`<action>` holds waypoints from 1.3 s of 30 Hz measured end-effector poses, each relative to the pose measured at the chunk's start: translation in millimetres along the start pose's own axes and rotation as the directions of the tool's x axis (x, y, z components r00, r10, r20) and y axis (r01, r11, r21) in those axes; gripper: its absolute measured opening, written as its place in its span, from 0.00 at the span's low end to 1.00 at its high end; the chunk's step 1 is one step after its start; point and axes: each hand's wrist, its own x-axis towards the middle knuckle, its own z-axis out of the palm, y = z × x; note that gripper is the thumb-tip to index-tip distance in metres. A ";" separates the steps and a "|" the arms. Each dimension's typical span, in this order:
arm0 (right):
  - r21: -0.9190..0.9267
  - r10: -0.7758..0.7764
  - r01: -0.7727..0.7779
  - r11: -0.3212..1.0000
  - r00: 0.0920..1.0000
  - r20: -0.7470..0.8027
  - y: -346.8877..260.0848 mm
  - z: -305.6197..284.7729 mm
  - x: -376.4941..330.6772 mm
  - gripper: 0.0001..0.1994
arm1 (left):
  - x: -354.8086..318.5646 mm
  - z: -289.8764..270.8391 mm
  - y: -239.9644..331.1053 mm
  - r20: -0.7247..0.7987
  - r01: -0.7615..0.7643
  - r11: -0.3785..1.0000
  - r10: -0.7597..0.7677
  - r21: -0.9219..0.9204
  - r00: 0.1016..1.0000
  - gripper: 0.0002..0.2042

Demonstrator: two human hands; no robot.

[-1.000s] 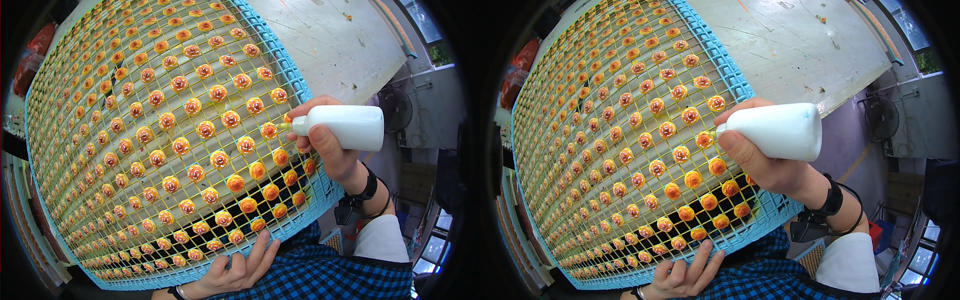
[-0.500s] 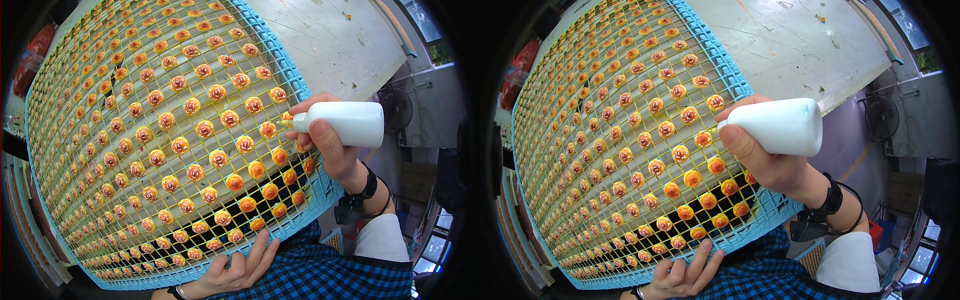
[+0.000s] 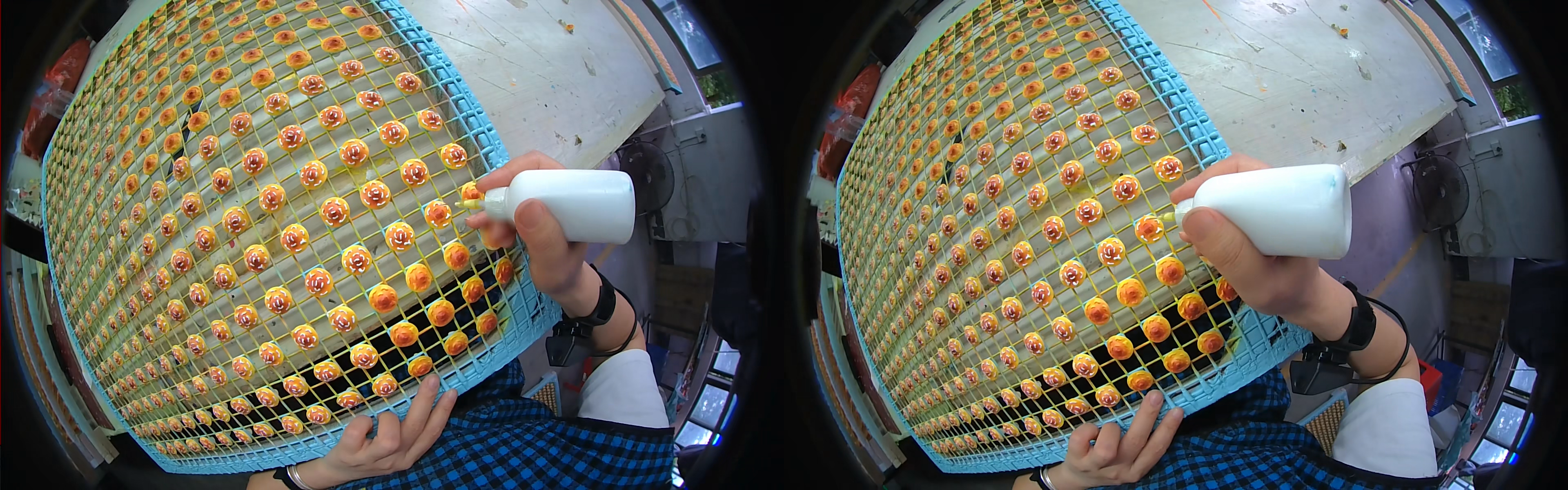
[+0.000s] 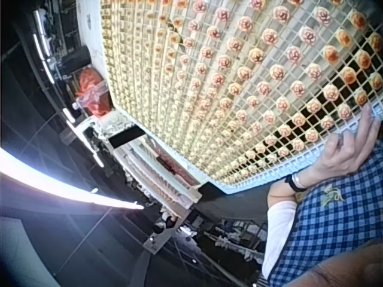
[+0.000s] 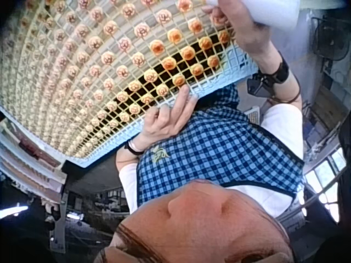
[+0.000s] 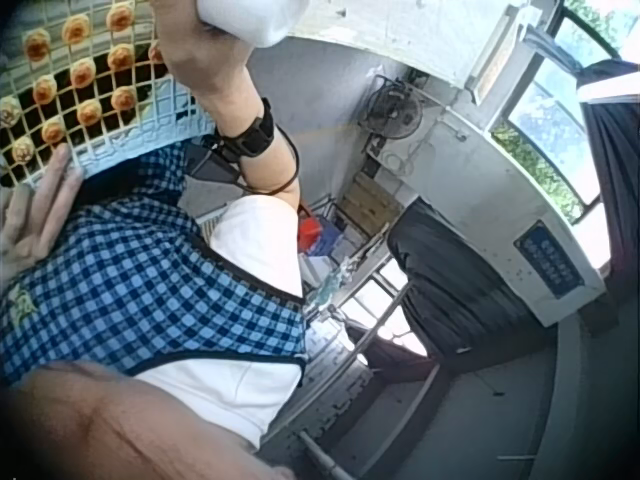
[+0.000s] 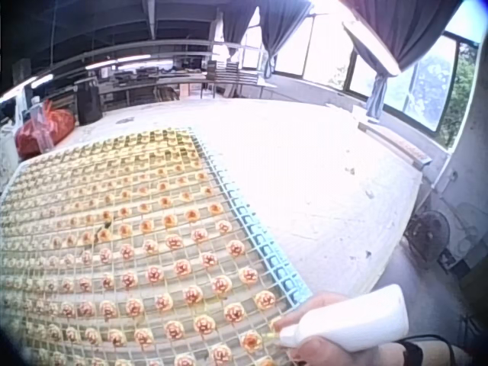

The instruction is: Applying a liquid coating or adhesive to small plastic flower-shaped components on a grid using a squeeze bottle.

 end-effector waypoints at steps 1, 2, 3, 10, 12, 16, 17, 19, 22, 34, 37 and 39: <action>-0.007 -0.007 0.007 1.000 1.000 0.008 -0.1 -0.5 0.0 0.06 | 0.2 -0.1 -0.1 -0.002 -0.001 1.000 0.001 0.001 1.000 0.15; -0.013 -0.013 0.013 1.000 1.000 0.016 0.0 -0.8 0.0 0.06 | 0.3 0.2 -0.3 -0.004 0.000 1.000 0.000 0.004 1.000 0.15; -0.015 -0.004 0.004 1.000 1.000 0.022 -1.9 -0.9 0.3 0.06 | 0.4 0.4 -0.5 -0.006 0.000 1.000 0.000 0.006 1.000 0.15; -0.019 0.016 -0.016 1.000 0.999 0.040 -4.0 0.0 0.1 0.07 | -0.3 0.4 -0.1 -0.012 0.001 1.000 -0.001 0.009 1.000 0.15; -0.034 0.016 -0.015 0.999 0.999 0.042 -3.8 0.1 0.4 0.07 | -0.3 0.6 0.6 -0.007 0.008 1.000 -0.008 0.003 1.000 0.15; -0.042 0.008 -0.007 0.999 1.000 0.025 -2.9 1.4 0.4 0.10 | 0.5 0.9 -0.9 -0.014 0.001 1.000 0.000 0.009 1.000 0.15; -0.060 0.004 -0.002 0.998 1.000 0.024 -2.6 1.9 0.5 0.13 | 0.4 0.8 -1.0 -0.013 0.000 1.000 0.000 0.009 1.000 0.15; -0.129 -0.005 0.009 0.992 0.999 0.032 -2.7 2.2 1.1 0.22 | 0.3 0.8 -1.0 -0.012 -0.001 1.000 0.001 0.008 1.000 0.15; -0.133 -0.001 0.005 0.991 1.000 0.030 -3.1 2.1 1.4 0.22 | -4.2 -0.6 7.1 0.044 0.007 1.000 -0.007 0.020 0.999 0.15; -0.043 -0.022 0.022 0.999 1.000 0.016 -1.5 -0.7 0.6 0.07 | 0.8 -0.1 -0.9 -0.007 0.001 1.000 -0.001 0.012 1.000 0.15; -0.047 -0.027 0.029 0.998 0.999 0.041 -1.4 -2.3 -0.1 0.07 | 0.6 0.0 0.2 -0.007 0.010 1.000 -0.010 0.011 1.000 0.15; -0.050 -0.016 0.020 0.999 0.998 0.063 -1.9 -3.7 0.0 0.07 | 0.8 -0.4 -0.2 -0.004 0.010 1.000 -0.010 0.012 1.000 0.15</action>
